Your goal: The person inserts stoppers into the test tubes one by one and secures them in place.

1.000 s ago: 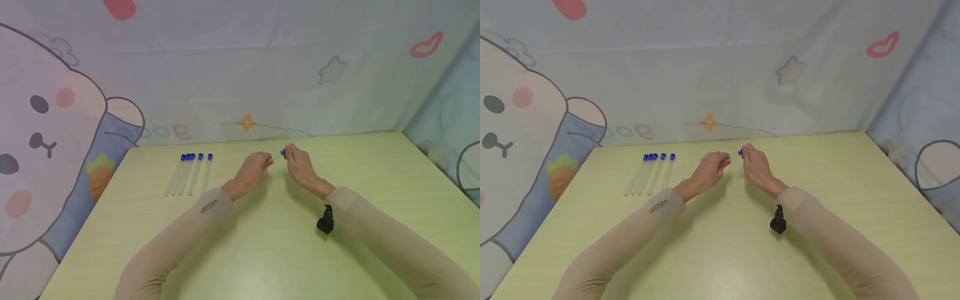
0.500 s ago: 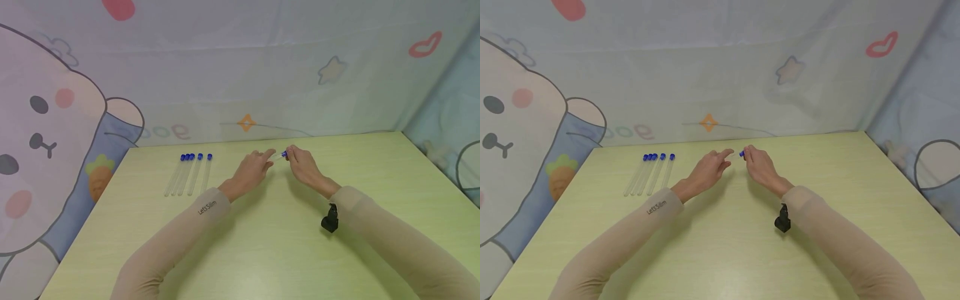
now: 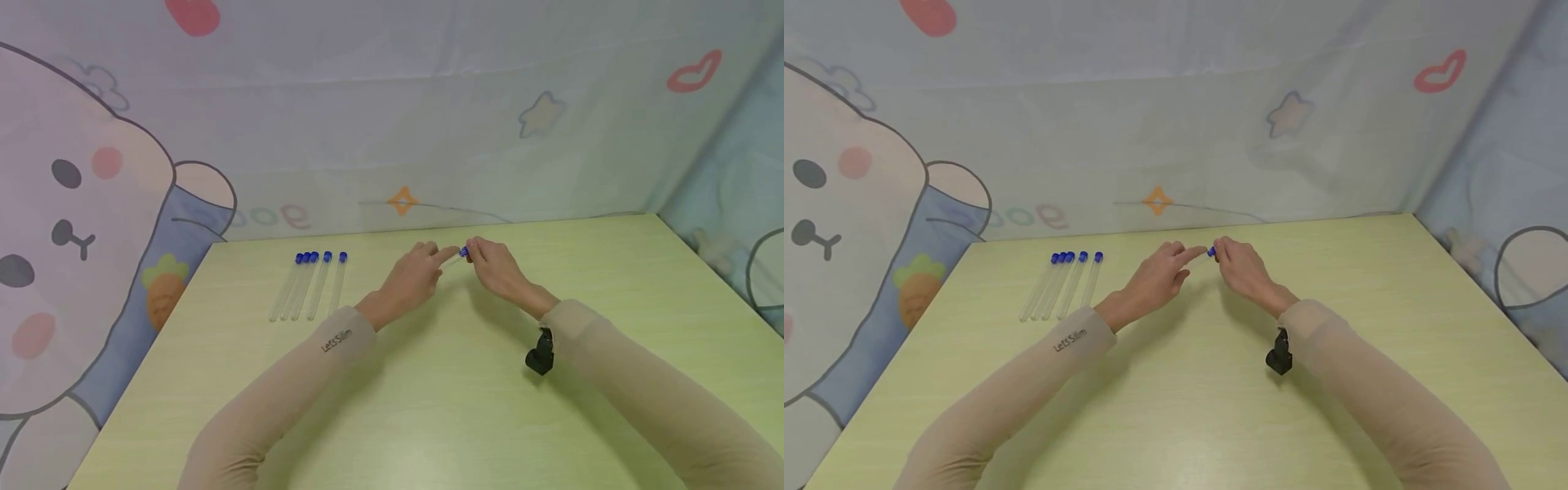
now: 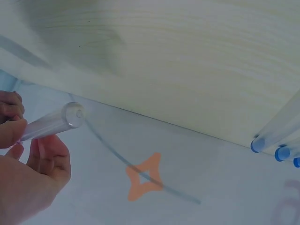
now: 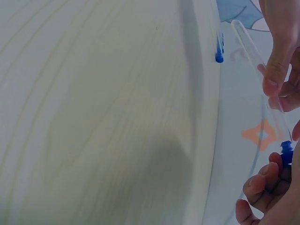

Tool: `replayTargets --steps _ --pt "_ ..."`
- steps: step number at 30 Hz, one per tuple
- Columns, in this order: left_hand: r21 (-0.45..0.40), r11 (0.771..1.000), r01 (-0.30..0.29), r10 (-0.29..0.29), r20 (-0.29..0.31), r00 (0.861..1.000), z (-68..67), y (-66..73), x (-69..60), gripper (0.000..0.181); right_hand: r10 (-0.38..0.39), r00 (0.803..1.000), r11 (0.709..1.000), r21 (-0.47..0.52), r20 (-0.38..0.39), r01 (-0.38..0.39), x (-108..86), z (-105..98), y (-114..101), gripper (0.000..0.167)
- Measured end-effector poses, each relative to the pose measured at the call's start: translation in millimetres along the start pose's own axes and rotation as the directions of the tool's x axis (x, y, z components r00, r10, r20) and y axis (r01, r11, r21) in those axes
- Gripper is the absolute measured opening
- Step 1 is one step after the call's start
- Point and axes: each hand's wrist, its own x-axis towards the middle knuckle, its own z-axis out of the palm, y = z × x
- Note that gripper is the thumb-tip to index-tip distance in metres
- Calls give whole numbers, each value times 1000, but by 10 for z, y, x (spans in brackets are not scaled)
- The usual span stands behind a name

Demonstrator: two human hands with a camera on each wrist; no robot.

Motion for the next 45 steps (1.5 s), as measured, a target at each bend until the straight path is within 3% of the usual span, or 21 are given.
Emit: replayTargets --steps 11,17,23,29,38,45 --pt "38 999 -10 8 54 999 -42 20 -25 55 7 1000 1000 -12 21 -7 20 -39 20 42" --pt "14 1000 -9 8 67 998 -58 27 -20 57 11 999 1000 -9 32 -11 32 -62 11 42" --pt "-48 999 17 -15 60 998 -93 4 -43 56 25 1000 1000 -11 -13 -25 31 -145 43 43" --pt "-74 993 87 -81 80 993 -103 -101 -101 58 24 999 999 -33 -38 -26 3 -265 133 45" --pt "-97 983 158 -153 60 986 -156 -316 -212 58 44 998 998 -48 -52 -46 -58 -430 273 46" --pt "-106 971 213 -212 18 977 -238 -568 -335 58 66 996 995 -66 -56 -70 -112 -542 383 45"
